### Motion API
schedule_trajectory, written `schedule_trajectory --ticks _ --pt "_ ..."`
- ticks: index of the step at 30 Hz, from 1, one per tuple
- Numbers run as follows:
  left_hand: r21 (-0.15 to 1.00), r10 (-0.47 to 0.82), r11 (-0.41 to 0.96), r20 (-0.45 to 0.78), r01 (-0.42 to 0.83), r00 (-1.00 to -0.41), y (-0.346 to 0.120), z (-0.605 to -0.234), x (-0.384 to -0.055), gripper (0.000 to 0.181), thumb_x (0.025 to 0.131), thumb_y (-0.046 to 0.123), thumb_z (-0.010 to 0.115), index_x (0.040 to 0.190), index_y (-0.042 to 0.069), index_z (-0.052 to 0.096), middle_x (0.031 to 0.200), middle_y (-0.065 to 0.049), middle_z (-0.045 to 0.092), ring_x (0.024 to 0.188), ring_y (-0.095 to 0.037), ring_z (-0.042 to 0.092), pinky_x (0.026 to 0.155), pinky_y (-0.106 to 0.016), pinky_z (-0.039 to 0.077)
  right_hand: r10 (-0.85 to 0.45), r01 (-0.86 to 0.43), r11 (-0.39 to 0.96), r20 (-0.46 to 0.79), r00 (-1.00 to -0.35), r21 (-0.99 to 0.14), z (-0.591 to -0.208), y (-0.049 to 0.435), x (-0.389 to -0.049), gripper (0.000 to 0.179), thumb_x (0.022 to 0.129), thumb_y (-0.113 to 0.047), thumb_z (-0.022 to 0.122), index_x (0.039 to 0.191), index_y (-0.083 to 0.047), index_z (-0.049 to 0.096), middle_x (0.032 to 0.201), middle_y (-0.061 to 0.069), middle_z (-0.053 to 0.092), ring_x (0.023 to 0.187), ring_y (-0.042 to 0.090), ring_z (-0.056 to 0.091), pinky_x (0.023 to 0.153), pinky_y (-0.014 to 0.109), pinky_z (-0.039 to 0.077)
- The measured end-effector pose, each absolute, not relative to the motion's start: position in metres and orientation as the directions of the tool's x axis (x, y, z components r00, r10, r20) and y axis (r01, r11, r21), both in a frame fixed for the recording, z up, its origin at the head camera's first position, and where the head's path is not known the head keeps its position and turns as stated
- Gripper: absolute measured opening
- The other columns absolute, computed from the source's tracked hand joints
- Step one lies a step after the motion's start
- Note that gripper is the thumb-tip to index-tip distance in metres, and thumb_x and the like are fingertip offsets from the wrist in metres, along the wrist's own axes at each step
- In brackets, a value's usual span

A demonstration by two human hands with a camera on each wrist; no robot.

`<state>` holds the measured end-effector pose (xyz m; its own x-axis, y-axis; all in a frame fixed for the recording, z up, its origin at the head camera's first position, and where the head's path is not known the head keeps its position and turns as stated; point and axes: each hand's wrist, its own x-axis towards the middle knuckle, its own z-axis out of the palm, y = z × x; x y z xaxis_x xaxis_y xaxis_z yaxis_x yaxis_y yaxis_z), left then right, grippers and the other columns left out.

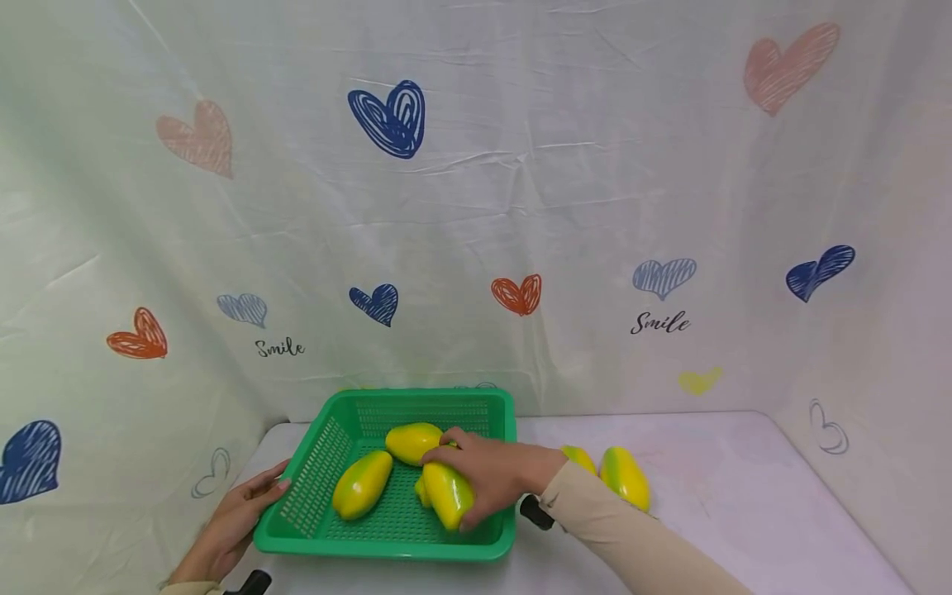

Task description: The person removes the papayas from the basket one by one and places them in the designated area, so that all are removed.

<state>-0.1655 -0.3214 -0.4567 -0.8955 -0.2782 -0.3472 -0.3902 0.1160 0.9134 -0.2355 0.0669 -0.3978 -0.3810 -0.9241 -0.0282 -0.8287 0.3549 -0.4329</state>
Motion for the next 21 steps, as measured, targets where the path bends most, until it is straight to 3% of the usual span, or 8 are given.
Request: schedule_trajectory --ticks 5,9,14,21 --pt "0.912 -0.276 0.117 -0.350 -0.393 -0.895 -0.322 -0.457 -0.165 0.074 0.082 0.037 0.069 0.141 0.005 0.037 0.137 -0.027 0.032 0.095 -0.020 0.054 0.075 -0.035 0.049 -0.914 -0.825 0.360 0.011 -0.405 -0.436 -0.393 0.079 -0.233 0.084 0.076 -0.049 0.070 0.144 -0.028 0.025 0.140 -0.001 0.025 0.116 0.013 0.039 0.093 0.033 0.040" --pt "0.907 -0.271 0.120 -0.361 -0.404 -0.892 -0.322 -0.457 -0.166 0.076 0.082 0.037 0.069 0.142 0.005 0.036 0.139 -0.029 0.029 0.101 -0.023 0.052 0.075 -0.035 0.049 -0.895 -0.808 0.386 0.031 -0.445 -0.444 -0.390 0.089 -0.228 0.078 0.079 -0.054 0.064 0.144 -0.034 0.026 0.143 0.002 0.021 0.113 0.016 0.042 0.089 0.033 0.042" --pt "0.907 -0.271 0.116 -0.364 -0.406 -0.891 -0.323 -0.458 -0.166 0.076 0.082 0.037 0.069 0.142 0.005 0.035 0.139 -0.029 0.029 0.097 -0.022 0.054 0.074 -0.036 0.049 -0.876 -0.797 0.398 0.071 -0.478 -0.455 -0.388 0.103 -0.221 0.072 0.080 -0.057 0.061 0.142 -0.039 0.028 0.143 0.001 0.021 0.108 0.015 0.045 0.085 0.032 0.044" --pt "0.908 -0.275 0.107 -0.365 -0.405 -0.890 -0.323 -0.458 -0.167 0.080 0.080 0.039 0.070 0.142 0.004 0.034 0.142 -0.029 0.025 0.120 -0.035 0.038 0.076 -0.035 0.049 -0.848 -0.797 0.404 0.144 -0.511 -0.449 -0.392 0.121 -0.216 0.075 0.076 -0.054 0.068 0.139 -0.034 0.031 0.141 -0.005 0.024 0.111 0.012 0.044 0.088 0.031 0.043"
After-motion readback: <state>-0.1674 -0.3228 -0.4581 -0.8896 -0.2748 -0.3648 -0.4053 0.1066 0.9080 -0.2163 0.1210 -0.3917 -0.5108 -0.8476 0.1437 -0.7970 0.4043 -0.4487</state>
